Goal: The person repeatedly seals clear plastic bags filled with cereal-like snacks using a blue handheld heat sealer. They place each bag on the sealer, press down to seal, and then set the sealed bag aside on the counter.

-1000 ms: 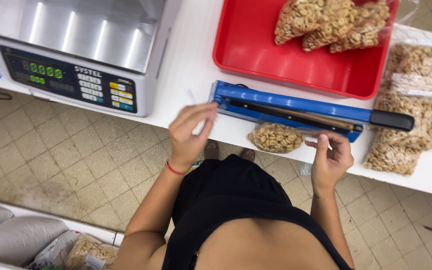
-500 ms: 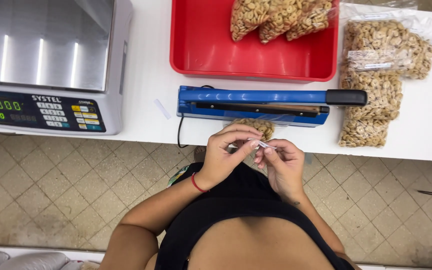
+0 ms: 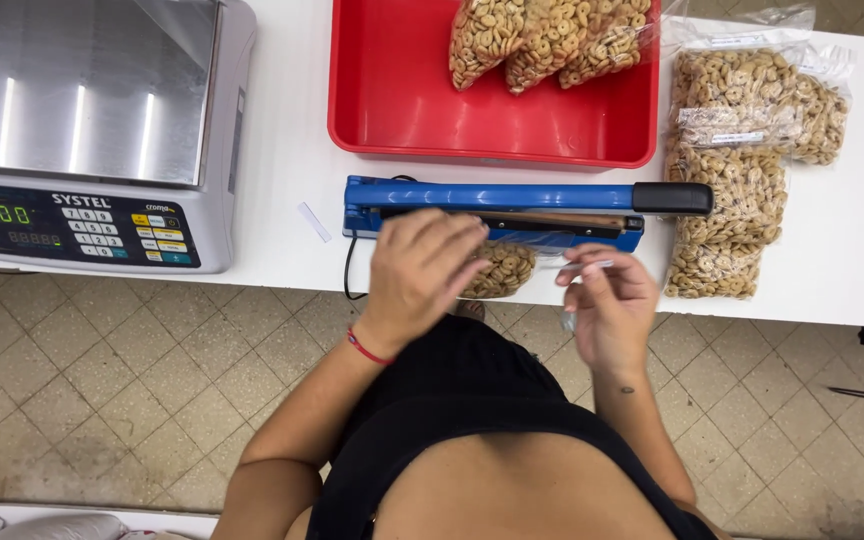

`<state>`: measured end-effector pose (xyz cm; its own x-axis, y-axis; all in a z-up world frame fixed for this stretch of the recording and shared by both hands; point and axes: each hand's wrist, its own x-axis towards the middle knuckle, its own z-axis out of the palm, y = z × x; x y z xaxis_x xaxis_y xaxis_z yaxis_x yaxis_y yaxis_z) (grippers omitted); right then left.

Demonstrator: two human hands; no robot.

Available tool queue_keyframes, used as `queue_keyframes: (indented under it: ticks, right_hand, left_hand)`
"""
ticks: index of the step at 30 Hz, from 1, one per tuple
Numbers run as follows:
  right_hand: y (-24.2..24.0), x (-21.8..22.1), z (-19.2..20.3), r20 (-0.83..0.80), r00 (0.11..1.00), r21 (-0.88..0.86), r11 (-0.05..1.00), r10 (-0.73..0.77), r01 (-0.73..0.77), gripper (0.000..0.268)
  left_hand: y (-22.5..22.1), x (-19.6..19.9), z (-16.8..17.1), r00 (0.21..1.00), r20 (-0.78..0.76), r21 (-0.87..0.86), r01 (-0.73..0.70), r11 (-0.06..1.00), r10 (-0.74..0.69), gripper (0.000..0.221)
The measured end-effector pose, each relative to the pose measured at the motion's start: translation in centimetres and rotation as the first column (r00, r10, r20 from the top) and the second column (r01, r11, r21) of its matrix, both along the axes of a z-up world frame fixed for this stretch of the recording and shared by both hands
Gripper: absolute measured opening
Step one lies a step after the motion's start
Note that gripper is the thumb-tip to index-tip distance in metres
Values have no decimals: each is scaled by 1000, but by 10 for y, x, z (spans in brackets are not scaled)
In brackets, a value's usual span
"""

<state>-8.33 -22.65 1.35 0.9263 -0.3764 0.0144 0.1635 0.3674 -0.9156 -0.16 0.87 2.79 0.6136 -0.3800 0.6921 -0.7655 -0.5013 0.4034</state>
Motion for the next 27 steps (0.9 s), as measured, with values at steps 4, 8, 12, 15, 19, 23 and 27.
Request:
queue_keyframes:
  ticks: [4, 8, 12, 15, 19, 23, 27]
  right_hand:
    - [-18, 13, 16, 46, 999, -122, 992, 20, -15, 10]
    - [-20, 27, 38, 125, 988, -405, 914, 89, -31, 15]
    - [-2, 43, 75, 188, 955, -703, 710, 228, -31, 42]
    - [7, 57, 88, 201, 918, -873, 487, 341, 11, 46]
    - [18, 73, 91, 177, 875, -932, 362, 450, 3, 36]
    - [25, 80, 96, 80, 808, -994, 111, 584, 19, 30]
    - [34, 80, 110, 40, 754, -983, -108, 655, 146, 11]
  left_hand:
    - [13, 8, 17, 994, -104, 43, 27, 999, -23, 35]
    - [13, 10, 14, 998, -51, 67, 29, 997, -26, 23]
    - [10, 9, 9, 996, 78, 88, -41, 995, 34, 14]
    - [11, 8, 4, 989, 147, 114, -45, 992, 28, 8]
    - [10, 7, 12, 979, 205, 89, -41, 995, 22, 2]
    - [11, 8, 21, 959, 282, 60, -23, 998, 6, 12]
    - [12, 10, 5, 948, 318, 88, -6, 996, -22, 13]
